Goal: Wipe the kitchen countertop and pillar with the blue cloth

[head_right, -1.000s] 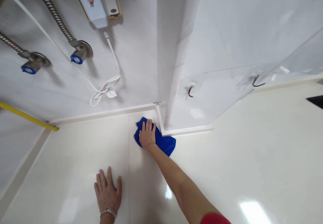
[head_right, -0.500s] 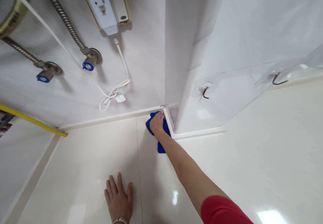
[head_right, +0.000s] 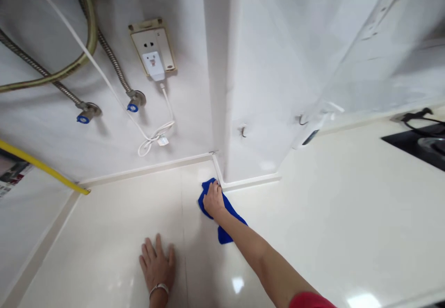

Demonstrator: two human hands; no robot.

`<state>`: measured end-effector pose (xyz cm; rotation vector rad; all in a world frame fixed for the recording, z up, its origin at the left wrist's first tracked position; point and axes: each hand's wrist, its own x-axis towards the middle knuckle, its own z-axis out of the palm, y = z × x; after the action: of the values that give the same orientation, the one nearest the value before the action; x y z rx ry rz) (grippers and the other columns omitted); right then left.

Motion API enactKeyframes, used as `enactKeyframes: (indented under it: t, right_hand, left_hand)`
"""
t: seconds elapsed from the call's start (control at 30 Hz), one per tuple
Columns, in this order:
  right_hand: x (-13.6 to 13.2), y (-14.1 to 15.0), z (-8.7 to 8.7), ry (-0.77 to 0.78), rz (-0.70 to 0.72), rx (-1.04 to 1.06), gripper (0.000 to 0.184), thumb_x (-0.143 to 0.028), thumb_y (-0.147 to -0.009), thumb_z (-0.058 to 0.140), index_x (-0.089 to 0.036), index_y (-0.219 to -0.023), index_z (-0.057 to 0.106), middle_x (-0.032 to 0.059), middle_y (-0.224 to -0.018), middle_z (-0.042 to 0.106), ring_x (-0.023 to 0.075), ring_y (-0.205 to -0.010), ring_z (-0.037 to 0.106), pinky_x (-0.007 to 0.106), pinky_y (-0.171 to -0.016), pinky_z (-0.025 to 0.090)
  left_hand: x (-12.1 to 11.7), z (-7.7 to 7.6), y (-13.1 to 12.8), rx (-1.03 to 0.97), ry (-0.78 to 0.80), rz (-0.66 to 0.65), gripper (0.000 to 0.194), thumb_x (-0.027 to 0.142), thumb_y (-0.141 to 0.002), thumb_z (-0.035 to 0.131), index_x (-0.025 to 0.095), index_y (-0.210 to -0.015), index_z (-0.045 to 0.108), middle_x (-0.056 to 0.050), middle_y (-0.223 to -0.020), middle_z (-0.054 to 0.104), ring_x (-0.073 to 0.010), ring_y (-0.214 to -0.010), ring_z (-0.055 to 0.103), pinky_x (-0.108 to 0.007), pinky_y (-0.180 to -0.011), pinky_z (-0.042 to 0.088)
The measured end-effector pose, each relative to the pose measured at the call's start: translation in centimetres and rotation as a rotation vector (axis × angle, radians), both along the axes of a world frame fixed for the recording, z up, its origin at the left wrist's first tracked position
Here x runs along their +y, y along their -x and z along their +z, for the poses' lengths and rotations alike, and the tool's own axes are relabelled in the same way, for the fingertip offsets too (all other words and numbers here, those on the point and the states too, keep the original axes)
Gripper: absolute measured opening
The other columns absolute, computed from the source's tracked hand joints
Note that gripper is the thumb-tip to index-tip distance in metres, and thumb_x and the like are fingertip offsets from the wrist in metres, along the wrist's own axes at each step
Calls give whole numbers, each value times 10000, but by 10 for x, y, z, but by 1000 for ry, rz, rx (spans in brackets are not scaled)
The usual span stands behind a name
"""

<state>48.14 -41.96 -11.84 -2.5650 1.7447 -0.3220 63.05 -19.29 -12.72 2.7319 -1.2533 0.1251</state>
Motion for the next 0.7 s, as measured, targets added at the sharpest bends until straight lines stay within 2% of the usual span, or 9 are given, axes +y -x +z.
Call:
enactKeyframes:
  t: [0.07, 0.17, 0.27, 0.37, 0.47, 0.7]
  right_hand:
    - [29, 18, -3, 2, 18, 5, 663, -274, -909, 363, 100, -1455, 314, 317, -1506, 327, 412, -1379, 353, 587, -1101, 285]
    - [72, 47, -9, 21, 106, -15, 678, -359, -927, 387, -27, -1511, 297, 217, -1575, 264, 363, -1442, 273, 552, -1153, 249]
    - [109, 78, -11, 38, 231, -57, 684, -385, -939, 414, -67, -1528, 272, 178, -1609, 193, 328, -1485, 175, 501, -1202, 190]
    - [134, 115, -8, 17, 321, -92, 685, -372, -941, 428, -108, -1545, 239, 152, -1622, 156, 307, -1496, 142, 506, -1226, 123]
    - [145, 159, -3, -29, 339, -119, 683, -362, -943, 425, -167, -1559, 201, 120, -1628, 159, 285, -1497, 147, 532, -1229, 96]
    - [136, 271, 1, -65, 132, -104, 667, -338, -919, 453, -190, -1542, 267, 102, -1612, 237, 264, -1477, 216, 514, -1219, 147]
  left_hand:
    - [-1, 2, 1, 7, 29, -2, 637, 440, -925, 356, 121, -1475, 384, -244, -1592, 251, -365, -1508, 127, -564, -1194, 205]
    - [-2, 6, 1, 23, 79, -7, 644, 459, -926, 334, 124, -1473, 389, -246, -1587, 256, -365, -1505, 142, -570, -1189, 213]
    - [-4, 12, 2, 59, 90, -10, 661, 497, -924, 311, 134, -1470, 394, -244, -1584, 265, -366, -1497, 176, -567, -1189, 216]
    - [-6, 18, 3, 90, 81, -17, 693, 540, -918, 278, 135, -1469, 395, -245, -1581, 269, -366, -1492, 195, -563, -1193, 206]
    - [-7, 23, 3, 98, 72, -27, 749, 592, -903, 226, 130, -1470, 390, -252, -1570, 280, -373, -1490, 195, -571, -1188, 205]
    - [-13, 22, 0, 76, 47, -53, 840, 668, -854, 173, 133, -1462, 394, -251, -1556, 296, -390, -1472, 221, -588, -1163, 240]
